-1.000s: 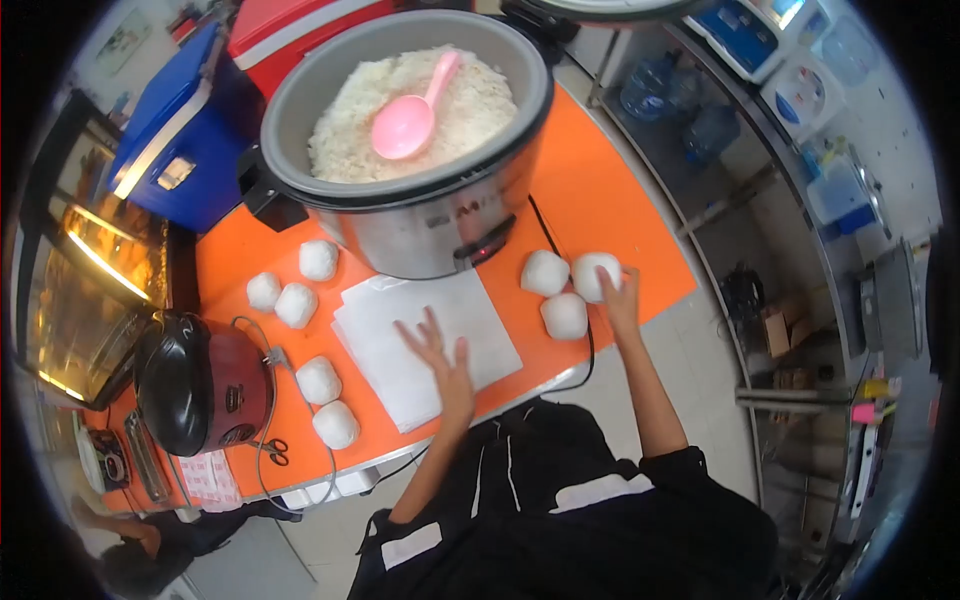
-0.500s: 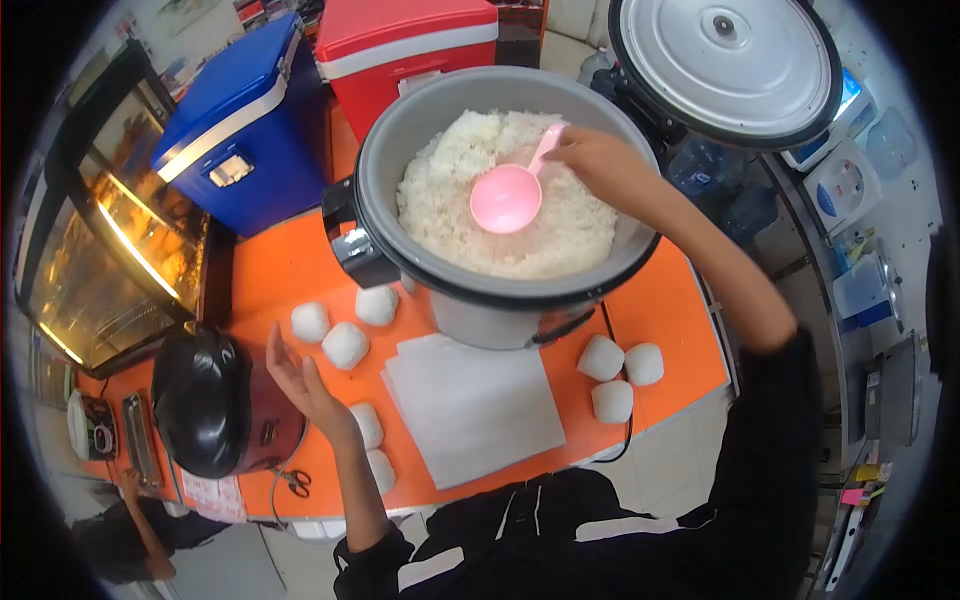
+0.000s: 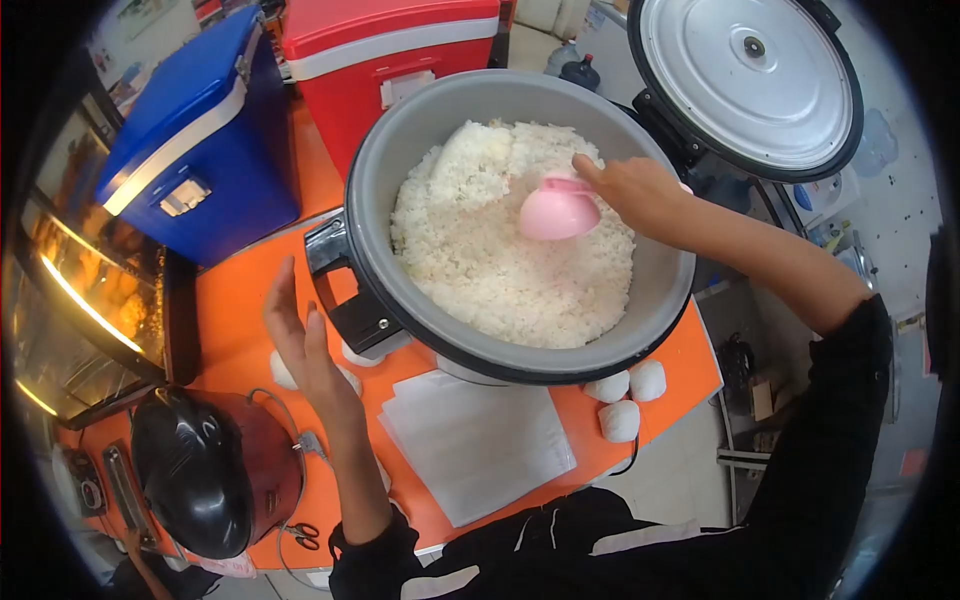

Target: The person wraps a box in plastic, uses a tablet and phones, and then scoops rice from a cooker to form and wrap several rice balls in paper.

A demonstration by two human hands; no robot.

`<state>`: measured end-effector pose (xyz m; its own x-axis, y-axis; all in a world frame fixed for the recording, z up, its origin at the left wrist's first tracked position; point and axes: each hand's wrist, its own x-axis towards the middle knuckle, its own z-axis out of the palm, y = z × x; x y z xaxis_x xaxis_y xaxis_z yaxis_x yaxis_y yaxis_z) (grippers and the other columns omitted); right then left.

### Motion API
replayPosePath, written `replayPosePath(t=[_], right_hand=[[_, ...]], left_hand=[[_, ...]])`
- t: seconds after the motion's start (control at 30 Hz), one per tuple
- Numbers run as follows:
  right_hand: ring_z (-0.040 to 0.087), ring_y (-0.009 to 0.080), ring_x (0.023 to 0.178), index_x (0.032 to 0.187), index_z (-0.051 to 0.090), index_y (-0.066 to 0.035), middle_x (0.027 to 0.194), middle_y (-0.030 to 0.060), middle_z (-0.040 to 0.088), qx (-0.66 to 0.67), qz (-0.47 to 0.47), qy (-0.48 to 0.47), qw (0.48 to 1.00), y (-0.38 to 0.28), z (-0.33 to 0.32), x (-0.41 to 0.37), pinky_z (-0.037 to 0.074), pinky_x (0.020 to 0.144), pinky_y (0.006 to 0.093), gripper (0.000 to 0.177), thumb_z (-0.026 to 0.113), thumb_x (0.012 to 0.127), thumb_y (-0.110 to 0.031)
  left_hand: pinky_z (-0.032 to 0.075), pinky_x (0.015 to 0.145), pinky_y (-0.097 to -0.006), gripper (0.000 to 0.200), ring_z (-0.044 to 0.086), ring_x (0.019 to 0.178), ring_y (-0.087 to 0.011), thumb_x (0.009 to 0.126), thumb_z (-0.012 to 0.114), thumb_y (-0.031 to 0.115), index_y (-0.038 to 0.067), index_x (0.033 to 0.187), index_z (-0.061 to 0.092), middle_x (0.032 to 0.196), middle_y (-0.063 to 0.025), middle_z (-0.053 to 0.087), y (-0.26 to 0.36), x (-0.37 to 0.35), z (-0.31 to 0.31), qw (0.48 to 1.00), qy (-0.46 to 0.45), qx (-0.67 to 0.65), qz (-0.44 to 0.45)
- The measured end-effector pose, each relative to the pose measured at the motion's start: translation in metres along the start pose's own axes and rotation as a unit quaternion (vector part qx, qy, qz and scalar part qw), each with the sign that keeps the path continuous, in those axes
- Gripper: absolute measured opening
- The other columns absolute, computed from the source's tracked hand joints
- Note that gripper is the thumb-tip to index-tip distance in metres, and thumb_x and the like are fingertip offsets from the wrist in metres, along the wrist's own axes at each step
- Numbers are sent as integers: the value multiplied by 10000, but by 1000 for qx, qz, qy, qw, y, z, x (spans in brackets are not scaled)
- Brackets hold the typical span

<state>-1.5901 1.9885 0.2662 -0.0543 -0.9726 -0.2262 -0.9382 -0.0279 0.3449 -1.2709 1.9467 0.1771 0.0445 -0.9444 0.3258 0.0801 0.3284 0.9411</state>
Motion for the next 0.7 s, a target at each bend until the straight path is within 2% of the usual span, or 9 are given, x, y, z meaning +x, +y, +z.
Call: replayPosePath(t=[0.13, 0.2, 0.27, 0.37, 0.43, 0.53, 0.6, 0.67, 0.7], right_hand=[[619, 322, 705, 983, 505, -14, 773, 185, 586, 85, -10, -64, 994, -6, 13, 6, 492, 609, 398, 227, 540, 798, -140], [624, 322, 710, 953, 556, -17, 774, 197, 596, 85, -56, 97, 990, -6, 35, 30, 497, 627, 393, 214, 525, 818, -181], [624, 324, 727, 865, 616, -23, 781, 206, 611, 79, -72, 137, 985, -5, 46, 47, 490, 658, 410, 197, 502, 835, -180], [621, 323, 718, 864, 578, 8, 800, 199, 614, 50, -91, 33, 994, -13, 29, 40, 479, 649, 426, 226, 484, 855, -197], [623, 317, 710, 852, 588, 33, 768, 196, 615, 134, 5, -152, 979, -19, 22, 12, 480, 653, 417, 227, 483, 835, -168], [617, 323, 662, 884, 591, 41, 750, 208, 612, 176, -93, -139, 970, -8, 57, 1, 477, 628, 424, 283, 413, 867, -179], [612, 320, 625, 904, 587, 39, 744, 213, 609, 182, -113, -150, 965, -20, 49, 1, 478, 593, 425, 319, 375, 887, -198], [596, 303, 578, 984, 591, 5, 717, 216, 589, 292, 66, -311, 902, -44, 22, 10, 469, 523, 429, 325, 400, 852, -223], [596, 303, 578, 984, 591, 5, 717, 216, 589, 291, 66, -312, 902, -47, 23, 9, 469, 523, 429, 325, 400, 852, -223]], left_hand=[[180, 1072, -350, 505, 273, 1297, -238, 880, 410, 222, -5, 1318, 303, 1374, -157, 319, -2, 14, 24, 993, -73, -98, -7], [186, 1073, -349, 501, 277, 1292, -233, 882, 403, 207, -14, 1319, 295, 1366, -154, 323, 2, 15, 29, 992, -11, -121, -14], [195, 1070, -351, 490, 287, 1284, -229, 884, 399, 191, -17, 1316, 297, 1354, -150, 331, -4, 17, 25, 993, -22, -117, -17], [171, 1063, -357, 492, 281, 1276, -226, 861, 363, 151, -37, 1311, 301, 1365, -163, 314, -16, 21, 18, 989, -60, -120, -59], [189, 1055, -353, 543, 306, 1257, -232, 840, 401, 196, -41, 1317, 292, 1363, -164, 317, -26, 27, 15, 990, -105, -93, 10], [202, 1050, -348, 604, 314, 1252, -240, 813, 441, 256, -44, 1317, 296, 1365, -166, 316, -30, 29, 20, 984, -92, -142, 59], [207, 1047, -363, 633, 315, 1253, -260, 780, 455, 281, -42, 1306, 313, 1377, -184, 299, -32, 28, 21, 984, -85, -153, 35], [202, 1048, -379, 623, 317, 1254, -275, 758, 450, 264, -35, 1292, 334, 1393, -201, 277, -39, 28, 21, 979, -90, -178, 41], [199, 1048, -388, 602, 317, 1254, -284, 741, 447, 258, -25, 1265, 360, 1399, -214, 262, -36, 28, 22, 980, -81, -178, 35]])
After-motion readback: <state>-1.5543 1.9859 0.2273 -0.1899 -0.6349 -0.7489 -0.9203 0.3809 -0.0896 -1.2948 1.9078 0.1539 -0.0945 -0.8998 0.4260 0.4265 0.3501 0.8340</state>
